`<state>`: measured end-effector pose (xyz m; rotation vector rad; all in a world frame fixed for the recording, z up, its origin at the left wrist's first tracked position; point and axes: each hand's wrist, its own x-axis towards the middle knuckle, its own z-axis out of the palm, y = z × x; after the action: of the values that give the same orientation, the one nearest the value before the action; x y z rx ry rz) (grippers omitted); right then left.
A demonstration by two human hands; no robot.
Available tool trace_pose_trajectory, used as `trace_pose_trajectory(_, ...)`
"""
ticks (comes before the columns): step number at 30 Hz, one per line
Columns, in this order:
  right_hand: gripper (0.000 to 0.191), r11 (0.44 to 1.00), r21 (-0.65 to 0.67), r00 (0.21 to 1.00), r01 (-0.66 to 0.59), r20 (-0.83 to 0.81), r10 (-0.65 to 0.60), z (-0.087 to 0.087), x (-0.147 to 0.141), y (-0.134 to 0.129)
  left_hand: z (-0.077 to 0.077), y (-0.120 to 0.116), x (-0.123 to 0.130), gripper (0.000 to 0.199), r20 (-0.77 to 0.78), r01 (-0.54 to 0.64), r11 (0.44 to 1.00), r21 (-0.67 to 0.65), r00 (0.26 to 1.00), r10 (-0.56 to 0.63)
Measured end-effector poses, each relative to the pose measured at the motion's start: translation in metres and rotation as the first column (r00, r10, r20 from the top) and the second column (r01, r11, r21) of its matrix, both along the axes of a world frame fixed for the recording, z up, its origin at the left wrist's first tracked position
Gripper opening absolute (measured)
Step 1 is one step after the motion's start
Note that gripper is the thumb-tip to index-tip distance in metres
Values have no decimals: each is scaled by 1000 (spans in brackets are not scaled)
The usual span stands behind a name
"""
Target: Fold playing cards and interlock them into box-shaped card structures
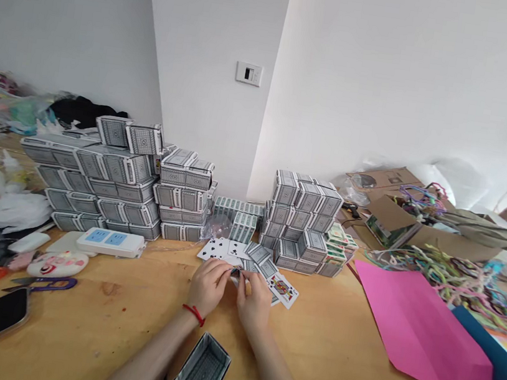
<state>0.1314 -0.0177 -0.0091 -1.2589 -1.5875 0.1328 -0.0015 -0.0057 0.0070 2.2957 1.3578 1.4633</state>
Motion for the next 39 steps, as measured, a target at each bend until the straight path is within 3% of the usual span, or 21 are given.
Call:
trace_pose_trajectory(6,20,1000,-10,997,25,76,-24,0,-1,-1,-2,1,-2,27,-35,-21,1000,-13,999,20)
trace_pose_trajectory(13,24,999,0,984,-33,173,32,0,5,0,2,0,-1,20,-57,-17,999,-37,998,15)
trace_pose_trajectory(24,22,998,-1,962,59,268,-56,0,6,2,2,-2,1,24,-81,8,1000,-15,997,-9)
trace_pose_trajectory(31,23,997,0,957,83,278,-79,-1,2,1,-1,0,1,24,-66,3,1000,-27,998,-5)
trace_pose_trajectory(39,28,999,-40,969,13,248,-2,-2,2,0,-3,2,0,30,27,16,996,-90,1000,-14)
